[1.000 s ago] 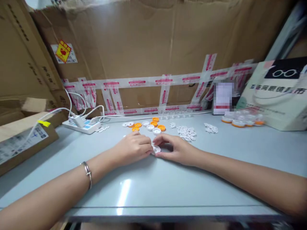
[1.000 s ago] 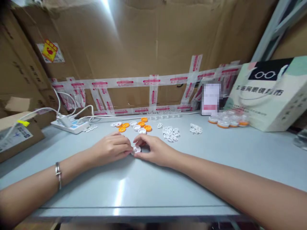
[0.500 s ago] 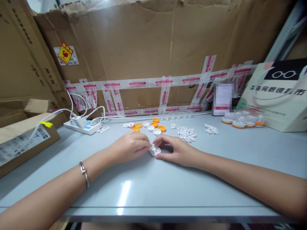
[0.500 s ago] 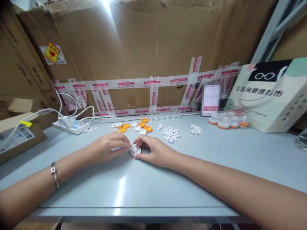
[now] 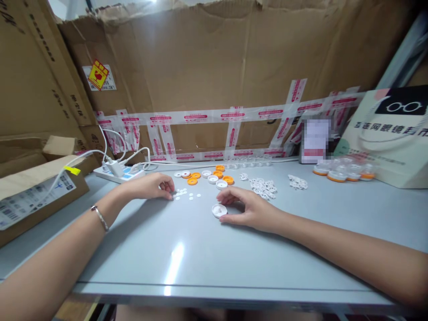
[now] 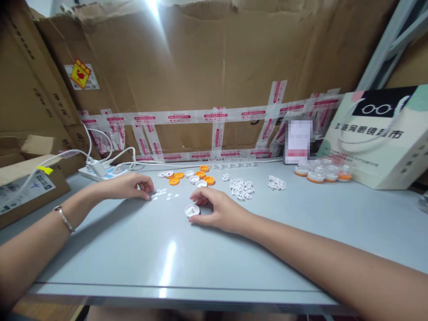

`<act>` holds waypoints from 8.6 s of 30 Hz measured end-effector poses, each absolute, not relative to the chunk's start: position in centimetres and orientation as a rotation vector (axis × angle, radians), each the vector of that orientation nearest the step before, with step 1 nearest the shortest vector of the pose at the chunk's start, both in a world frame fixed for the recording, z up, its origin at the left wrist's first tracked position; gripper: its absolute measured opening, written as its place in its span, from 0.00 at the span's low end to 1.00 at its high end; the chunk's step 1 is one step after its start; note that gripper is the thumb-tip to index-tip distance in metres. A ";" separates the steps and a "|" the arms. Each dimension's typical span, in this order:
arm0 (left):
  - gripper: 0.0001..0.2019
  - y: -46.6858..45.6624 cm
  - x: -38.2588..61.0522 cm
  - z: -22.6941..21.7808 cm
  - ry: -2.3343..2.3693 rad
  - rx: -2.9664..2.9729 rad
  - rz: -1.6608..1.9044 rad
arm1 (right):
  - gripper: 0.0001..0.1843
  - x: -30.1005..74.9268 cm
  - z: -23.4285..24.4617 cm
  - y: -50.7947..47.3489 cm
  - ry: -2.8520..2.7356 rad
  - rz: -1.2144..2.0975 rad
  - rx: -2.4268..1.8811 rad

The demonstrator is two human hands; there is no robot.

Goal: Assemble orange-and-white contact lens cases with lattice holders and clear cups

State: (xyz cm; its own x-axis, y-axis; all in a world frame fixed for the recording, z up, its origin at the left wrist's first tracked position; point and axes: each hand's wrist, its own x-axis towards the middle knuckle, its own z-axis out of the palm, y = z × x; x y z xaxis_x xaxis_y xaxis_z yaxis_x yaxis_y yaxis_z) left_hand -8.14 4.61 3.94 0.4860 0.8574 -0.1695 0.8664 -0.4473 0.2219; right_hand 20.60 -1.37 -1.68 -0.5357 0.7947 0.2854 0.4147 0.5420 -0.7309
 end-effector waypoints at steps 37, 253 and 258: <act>0.08 -1.6 0.8 1.4 1.012 2.564 0.885 | 0.07 21.2 -0.7 -1.7 -2.161 0.325 -0.781; 0.18 -0.3 -0.3 1.6 0.716 2.597 0.523 | 0.11 37.4 3.1 5.7 -1.791 0.445 -1.967; 0.15 -0.4 -0.6 1.8 0.715 2.644 0.564 | 0.08 37.3 1.8 6.5 -1.911 0.427 -2.037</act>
